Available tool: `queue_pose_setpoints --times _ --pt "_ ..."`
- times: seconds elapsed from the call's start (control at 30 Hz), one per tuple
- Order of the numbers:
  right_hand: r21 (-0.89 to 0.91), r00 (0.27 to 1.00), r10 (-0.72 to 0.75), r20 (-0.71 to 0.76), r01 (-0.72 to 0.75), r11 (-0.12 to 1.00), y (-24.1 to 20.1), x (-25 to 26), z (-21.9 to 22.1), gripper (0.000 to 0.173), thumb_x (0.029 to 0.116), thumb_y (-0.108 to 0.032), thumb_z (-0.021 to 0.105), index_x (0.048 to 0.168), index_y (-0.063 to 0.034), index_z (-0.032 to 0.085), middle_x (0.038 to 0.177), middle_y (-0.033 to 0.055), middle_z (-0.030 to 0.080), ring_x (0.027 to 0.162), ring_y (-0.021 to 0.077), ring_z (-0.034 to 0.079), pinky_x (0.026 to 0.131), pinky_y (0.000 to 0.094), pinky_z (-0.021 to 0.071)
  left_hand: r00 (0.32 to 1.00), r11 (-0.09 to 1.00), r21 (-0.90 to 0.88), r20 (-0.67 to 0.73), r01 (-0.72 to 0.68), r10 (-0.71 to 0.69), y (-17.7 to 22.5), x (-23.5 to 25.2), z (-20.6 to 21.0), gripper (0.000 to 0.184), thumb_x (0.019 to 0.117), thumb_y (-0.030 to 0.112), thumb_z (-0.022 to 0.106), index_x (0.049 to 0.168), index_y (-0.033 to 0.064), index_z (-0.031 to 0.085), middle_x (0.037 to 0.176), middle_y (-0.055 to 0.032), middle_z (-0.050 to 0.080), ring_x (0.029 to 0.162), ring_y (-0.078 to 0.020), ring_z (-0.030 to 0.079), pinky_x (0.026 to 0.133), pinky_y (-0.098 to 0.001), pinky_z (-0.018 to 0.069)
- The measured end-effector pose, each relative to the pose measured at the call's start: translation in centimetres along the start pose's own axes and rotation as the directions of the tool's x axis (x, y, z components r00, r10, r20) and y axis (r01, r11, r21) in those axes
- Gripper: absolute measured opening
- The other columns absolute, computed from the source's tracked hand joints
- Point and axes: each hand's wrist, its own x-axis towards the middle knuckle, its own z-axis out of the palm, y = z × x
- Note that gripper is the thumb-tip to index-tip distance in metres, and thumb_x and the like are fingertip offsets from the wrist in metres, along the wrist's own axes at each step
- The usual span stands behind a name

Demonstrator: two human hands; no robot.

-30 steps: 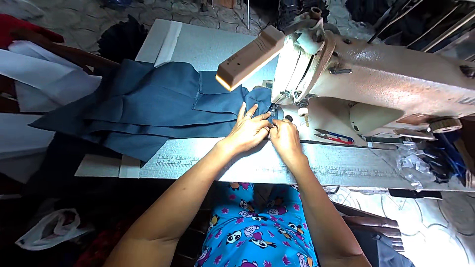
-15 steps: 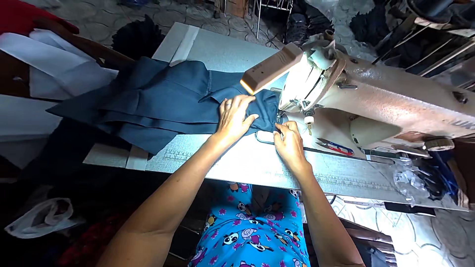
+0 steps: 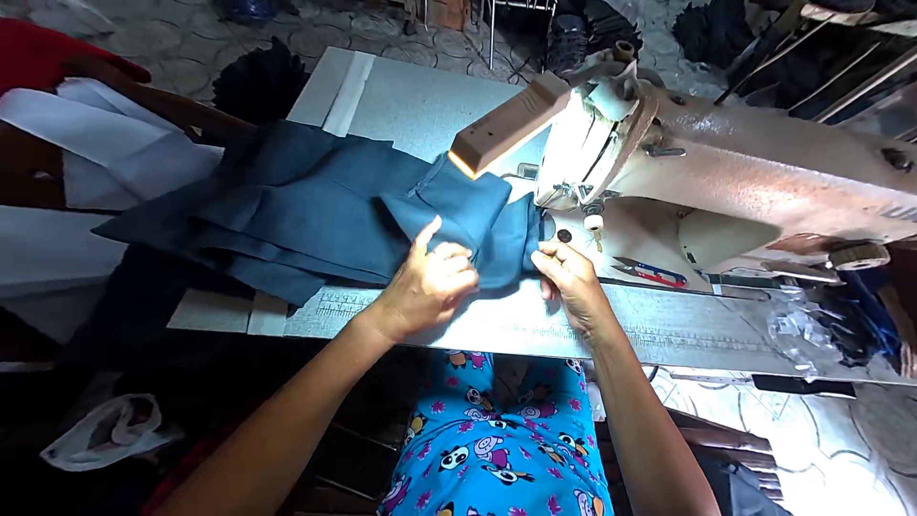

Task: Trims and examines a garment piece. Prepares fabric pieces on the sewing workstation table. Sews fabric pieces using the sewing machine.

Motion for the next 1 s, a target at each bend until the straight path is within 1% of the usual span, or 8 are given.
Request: queue_pose_setpoints --times 0.13,0.2,0.3,0.5,0.63,0.77,0.9,1.0 --pt "-0.215 0.995 -0.070 -0.066 0.055 0.975 1.0 -1.0 0.9 0.020 0.1017 -0.005 0.060 0.118 0.0016 0.069 0.090 0.0049 0.067 0.056 0.0004 0.051 0.052 0.0165 0.0452 0.993 0.993 0.013 0.010 0.119 -0.119 0.5 1.1 0.0 0.037 0.0992 0.036 0.056 0.085 0.0068 0.075 0.080 -0.0101 0.070 0.089 -0.0318 0.068 0.107 -0.0645 0.0352" --pt "-0.296 0.990 -0.109 -0.093 0.077 0.952 1.2 -0.9 1.5 0.020 0.1001 -0.004 0.060 0.117 0.0015 0.069 0.095 0.0086 0.069 0.058 0.0037 0.053 0.055 0.0206 0.0473 0.997 0.997 -0.055 -0.052 0.051 -0.054 1.0 3.7 0.4 0.032 0.1003 0.026 0.052 0.098 0.0084 0.078 0.099 -0.0091 0.076 0.103 -0.0295 0.069 0.106 -0.0605 0.0378" --pt "-0.354 0.981 -0.103 -0.161 0.040 0.934 1.4 -0.2 2.2 0.021 0.0996 -0.002 0.056 0.116 0.0047 0.067 0.083 0.0118 0.067 0.053 0.0096 0.055 0.052 0.0273 0.0506 0.996 0.990 -0.138 0.090 -0.001 0.013 0.1 7.2 2.4 0.041 0.1017 0.023 0.040 0.113 0.0099 0.077 0.126 -0.0080 0.073 0.133 -0.0401 0.056 0.114 -0.0727 0.0227" --pt "-0.439 0.986 -0.076 -0.147 0.004 0.899 -0.2 1.8 3.1 0.028 0.1040 -0.002 0.051 0.128 0.0060 0.065 0.096 0.0213 0.069 0.056 0.0194 0.060 0.055 0.0353 0.0546 0.930 0.975 0.061 0.293 0.214 -0.222 -3.3 10.4 3.9 0.049 0.1073 0.033 0.035 0.120 0.0079 0.075 0.125 -0.0182 0.069 0.137 -0.0503 0.047 0.112 -0.0820 0.0033" --pt "-0.467 0.984 -0.136 -0.116 0.066 0.882 -0.1 1.7 3.2 0.021 0.1014 -0.001 0.056 0.116 0.0053 0.069 0.098 0.0203 0.069 0.062 0.0214 0.064 0.060 0.0374 0.0566 0.977 0.984 0.074 0.133 0.160 -0.168 -2.7 11.0 3.3 0.026 0.0952 0.020 0.055 0.095 -0.0010 0.071 0.108 -0.0214 0.068 0.120 -0.0455 0.059 0.111 -0.0688 0.0280" --pt "-0.447 0.964 -0.249 -0.096 0.182 0.876 1.0 1.4 3.2 0.022 0.0995 0.000 0.058 0.116 0.0042 0.071 0.104 0.0188 0.069 0.068 0.0193 0.064 0.063 0.0346 0.0563 0.943 0.899 -0.321 -0.048 0.297 -0.329 -2.1 11.4 2.4 0.018 0.0898 -0.002 0.058 0.092 -0.0038 0.076 0.095 -0.0202 0.072 0.094 -0.0305 0.069 0.086 -0.0448 0.0535" --pt "-0.490 0.925 -0.372 -0.071 0.292 0.821 2.2 1.1 2.9 0.018 0.0954 0.002 0.060 0.106 0.0053 0.074 0.098 0.0168 0.070 0.073 0.0186 0.064 0.067 0.0328 0.0546 0.993 0.979 -0.188 0.076 -0.076 0.091 -3.6 9.7 3.5 0.020 0.0895 -0.007 0.054 0.091 -0.0019 0.074 0.109 -0.0182 0.074 0.122 -0.0403 0.062 0.104 -0.0596 0.0430" --pt "-0.562 0.909 -0.417 -0.015 0.337 0.755 2.5 0.1 2.2 0.016 0.0937 0.001 0.062 0.102 0.0047 0.075 0.097 0.0163 0.072 0.084 0.0234 0.069 0.074 0.0377 0.0564 0.933 0.970 -0.061 0.266 -0.234 0.242 -3.7 8.1 3.4 0.028 0.0902 -0.009 0.056 0.106 0.0046 0.074 0.097 -0.0160 0.073 0.111 -0.0403 0.067 0.112 -0.0654 0.0338"
